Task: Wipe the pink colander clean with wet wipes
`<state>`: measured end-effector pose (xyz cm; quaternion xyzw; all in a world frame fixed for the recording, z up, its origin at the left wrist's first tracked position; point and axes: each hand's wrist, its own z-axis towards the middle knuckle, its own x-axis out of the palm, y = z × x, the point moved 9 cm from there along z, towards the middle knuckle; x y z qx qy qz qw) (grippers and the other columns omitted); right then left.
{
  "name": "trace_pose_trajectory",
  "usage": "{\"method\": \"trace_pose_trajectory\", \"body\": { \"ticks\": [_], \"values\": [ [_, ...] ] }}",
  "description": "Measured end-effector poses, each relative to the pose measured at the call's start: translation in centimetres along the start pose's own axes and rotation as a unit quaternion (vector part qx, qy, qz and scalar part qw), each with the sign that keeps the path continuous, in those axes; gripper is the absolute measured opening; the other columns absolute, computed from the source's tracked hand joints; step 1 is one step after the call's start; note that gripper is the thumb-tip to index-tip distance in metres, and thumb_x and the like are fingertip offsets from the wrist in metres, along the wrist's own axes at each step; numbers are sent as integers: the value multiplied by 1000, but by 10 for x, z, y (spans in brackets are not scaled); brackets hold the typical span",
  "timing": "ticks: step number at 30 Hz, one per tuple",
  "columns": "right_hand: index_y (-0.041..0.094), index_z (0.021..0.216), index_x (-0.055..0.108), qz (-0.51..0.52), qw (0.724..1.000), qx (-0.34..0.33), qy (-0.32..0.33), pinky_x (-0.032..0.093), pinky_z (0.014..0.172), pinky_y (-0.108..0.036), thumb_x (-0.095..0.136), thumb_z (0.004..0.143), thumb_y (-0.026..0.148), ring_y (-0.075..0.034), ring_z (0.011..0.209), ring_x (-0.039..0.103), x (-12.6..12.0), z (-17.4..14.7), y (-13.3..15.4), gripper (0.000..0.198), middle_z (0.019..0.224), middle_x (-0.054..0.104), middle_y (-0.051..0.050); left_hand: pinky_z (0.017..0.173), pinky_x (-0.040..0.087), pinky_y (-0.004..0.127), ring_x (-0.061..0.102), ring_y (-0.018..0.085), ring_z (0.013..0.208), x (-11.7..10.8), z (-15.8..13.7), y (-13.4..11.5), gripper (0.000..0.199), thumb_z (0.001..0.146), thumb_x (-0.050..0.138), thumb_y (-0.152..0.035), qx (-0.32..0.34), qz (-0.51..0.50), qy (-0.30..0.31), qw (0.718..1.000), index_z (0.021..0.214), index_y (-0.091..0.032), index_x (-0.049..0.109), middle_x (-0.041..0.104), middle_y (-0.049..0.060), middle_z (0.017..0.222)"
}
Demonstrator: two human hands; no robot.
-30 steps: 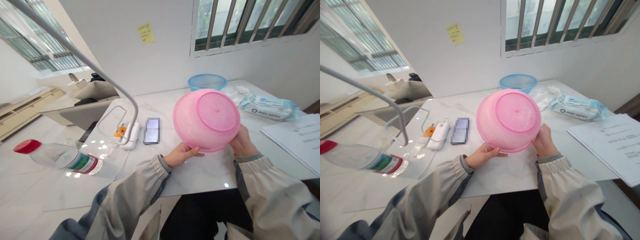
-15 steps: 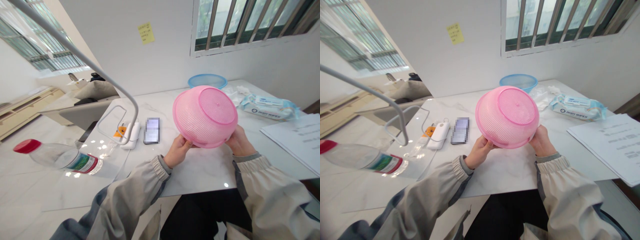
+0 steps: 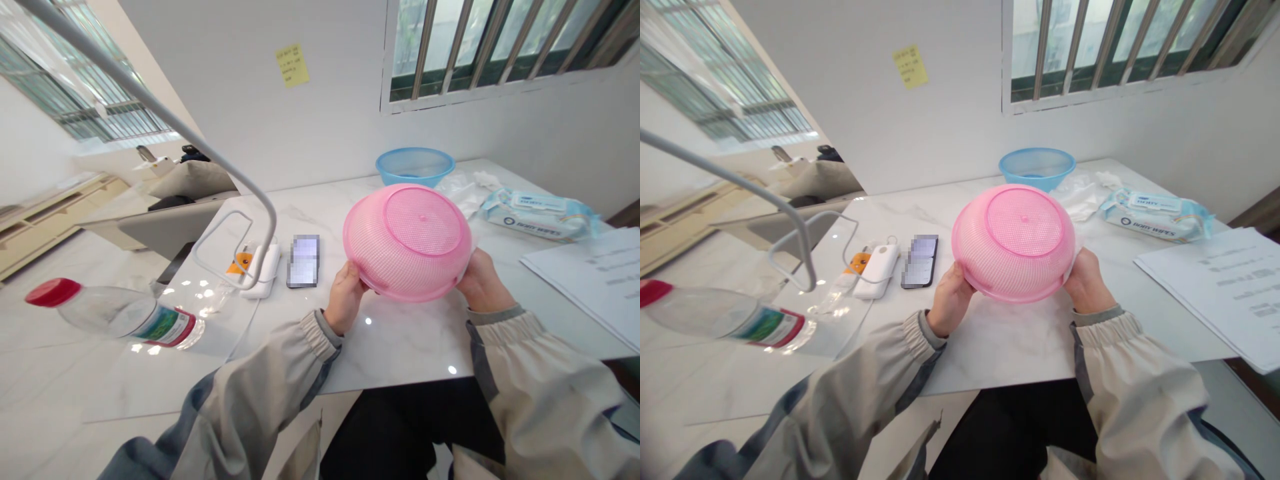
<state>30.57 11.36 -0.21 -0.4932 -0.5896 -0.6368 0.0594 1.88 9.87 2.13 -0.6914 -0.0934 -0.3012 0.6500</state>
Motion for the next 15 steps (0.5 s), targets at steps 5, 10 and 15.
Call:
{"method": "trace_pose_trajectory", "body": {
  "ticks": [5, 10, 15],
  "values": [
    [21, 103, 78, -13, 998, 3, -55, 68, 95, -38, 58, 87, 4, -21, 88, 77, -7, -2, 3, 30, 92, 83, -3, 68, 57, 34, 70, 21, 77, 4, 0, 10, 62, 95, 69, -78, -41, 5, 27, 999, 97, -16, 68, 71, 7, 86],
    [21, 105, 78, 0, 998, -24, -49, 66, 100, -35, 60, 93, 10, -20, 97, 77, 2, -7, 10, 24, 102, 84, -3, 72, 60, 37, 72, 23, 82, 17, -4, 16, 65, 91, 73, -78, -90, 13, 90, 992, 97, -13, 71, 73, 10, 90],
    [22, 109, 78, 4, 998, -41, -48, 64, 103, -33, 52, 97, 9, -18, 99, 77, 6, -11, 13, 32, 107, 84, -2, 79, 62, 37, 78, 27, 95, 32, -14, 22, 54, 90, 86, -61, -127, 66, 180, 973, 111, -14, 72, 78, 14, 99]
  ]
}}
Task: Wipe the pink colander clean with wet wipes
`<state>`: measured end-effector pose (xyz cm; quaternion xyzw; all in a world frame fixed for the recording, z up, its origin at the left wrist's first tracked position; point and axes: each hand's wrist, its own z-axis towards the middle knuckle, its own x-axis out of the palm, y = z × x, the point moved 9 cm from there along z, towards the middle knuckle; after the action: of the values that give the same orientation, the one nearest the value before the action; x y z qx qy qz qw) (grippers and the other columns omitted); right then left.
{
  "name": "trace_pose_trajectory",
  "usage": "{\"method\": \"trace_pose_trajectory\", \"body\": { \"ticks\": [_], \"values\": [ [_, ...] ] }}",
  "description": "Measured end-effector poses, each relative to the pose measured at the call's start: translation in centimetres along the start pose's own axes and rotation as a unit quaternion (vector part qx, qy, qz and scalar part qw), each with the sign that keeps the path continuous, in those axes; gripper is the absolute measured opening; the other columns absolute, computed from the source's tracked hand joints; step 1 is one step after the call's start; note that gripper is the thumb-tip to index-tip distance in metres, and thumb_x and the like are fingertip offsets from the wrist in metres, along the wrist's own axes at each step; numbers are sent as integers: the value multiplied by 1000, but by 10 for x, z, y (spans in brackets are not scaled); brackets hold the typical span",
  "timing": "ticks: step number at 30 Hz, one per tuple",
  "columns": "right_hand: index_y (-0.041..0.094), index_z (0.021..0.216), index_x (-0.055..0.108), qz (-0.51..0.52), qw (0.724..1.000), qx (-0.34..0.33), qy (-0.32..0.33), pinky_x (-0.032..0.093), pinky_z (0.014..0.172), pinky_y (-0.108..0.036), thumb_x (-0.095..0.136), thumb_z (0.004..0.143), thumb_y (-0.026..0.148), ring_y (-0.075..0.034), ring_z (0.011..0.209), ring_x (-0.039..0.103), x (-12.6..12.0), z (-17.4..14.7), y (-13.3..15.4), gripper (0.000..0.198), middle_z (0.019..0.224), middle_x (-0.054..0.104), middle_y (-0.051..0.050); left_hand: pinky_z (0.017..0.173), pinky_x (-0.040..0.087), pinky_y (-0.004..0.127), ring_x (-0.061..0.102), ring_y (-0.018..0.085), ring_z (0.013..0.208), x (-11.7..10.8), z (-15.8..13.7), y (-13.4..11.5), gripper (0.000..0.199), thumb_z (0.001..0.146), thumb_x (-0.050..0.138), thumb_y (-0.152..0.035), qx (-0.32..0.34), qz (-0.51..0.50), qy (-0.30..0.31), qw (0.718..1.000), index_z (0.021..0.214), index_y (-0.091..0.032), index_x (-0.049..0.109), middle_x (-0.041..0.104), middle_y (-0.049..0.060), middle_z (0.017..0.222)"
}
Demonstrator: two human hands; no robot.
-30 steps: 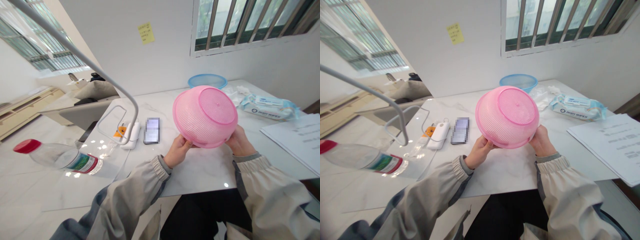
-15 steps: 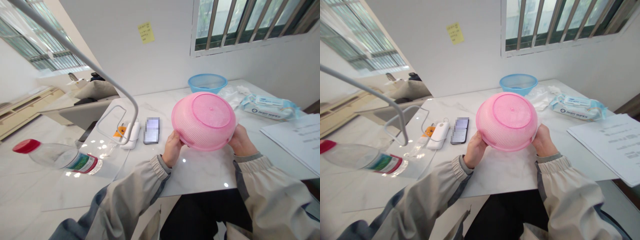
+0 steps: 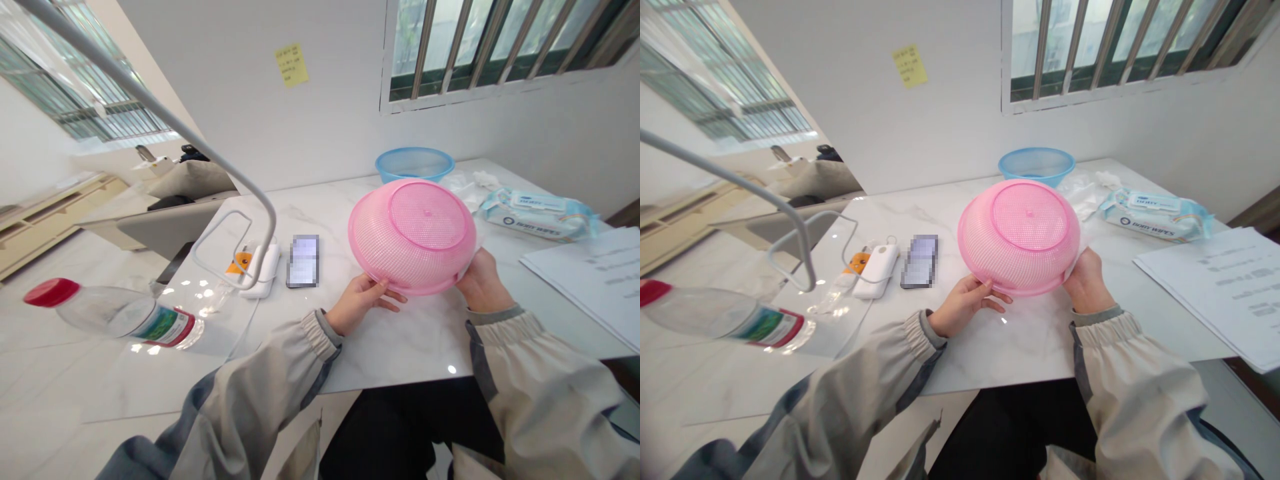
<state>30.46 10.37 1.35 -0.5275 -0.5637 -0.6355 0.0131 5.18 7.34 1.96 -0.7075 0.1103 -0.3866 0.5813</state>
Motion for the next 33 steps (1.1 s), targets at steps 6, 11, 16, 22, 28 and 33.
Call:
{"method": "trace_pose_trajectory", "body": {
  "ticks": [6, 11, 16, 22, 28, 33],
  "values": [
    [22, 109, 78, 2, 1000, 4, 12, 64, 104, -35, 58, 98, 14, -20, 102, 77, 5, -3, 0, 24, 110, 84, -3, 79, 64, 37, 80, 28, 99, 2, -1, 3, 57, 92, 83, -63, -4, 26, 20, 999, 118, -14, 71, 80, 17, 109],
    [23, 108, 78, 6, 1000, 10, 29, 63, 105, -36, 60, 98, 15, -21, 104, 78, 11, -5, 0, 23, 108, 85, -3, 75, 63, 32, 81, 25, 92, 2, 0, 2, 55, 92, 83, -62, 1, 22, 22, 1000, 115, -14, 70, 80, 16, 106],
    [24, 108, 79, 8, 999, 13, 40, 64, 105, -38, 62, 98, 18, -22, 106, 78, 14, -6, -1, 20, 107, 85, -3, 72, 62, 31, 80, 24, 89, 0, 1, 3, 55, 92, 83, -63, 3, 26, 17, 1000, 113, -14, 69, 80, 16, 104],
    [24, 110, 78, 0, 999, 21, 28, 65, 104, -38, 62, 99, 20, -22, 104, 77, 12, -7, -1, 20, 104, 84, -3, 70, 60, 31, 80, 24, 88, -1, 2, 4, 56, 91, 83, -64, 1, 31, 15, 999, 114, -14, 69, 80, 17, 107],
    [24, 110, 78, -5, 999, 26, 30, 64, 103, -38, 60, 99, 20, -22, 102, 78, 14, -10, -1, 21, 105, 85, -3, 71, 59, 32, 79, 24, 86, 0, 1, 3, 56, 91, 83, -63, 0, 29, 18, 999, 112, -14, 68, 80, 18, 109],
    [24, 113, 78, -10, 999, 26, 28, 65, 103, -38, 58, 99, 18, -21, 99, 78, 12, -6, -2, 25, 105, 85, -2, 71, 58, 32, 79, 24, 87, 0, 2, 4, 57, 90, 84, -64, -5, 28, 14, 999, 112, -14, 68, 80, 18, 109]
  ]
}}
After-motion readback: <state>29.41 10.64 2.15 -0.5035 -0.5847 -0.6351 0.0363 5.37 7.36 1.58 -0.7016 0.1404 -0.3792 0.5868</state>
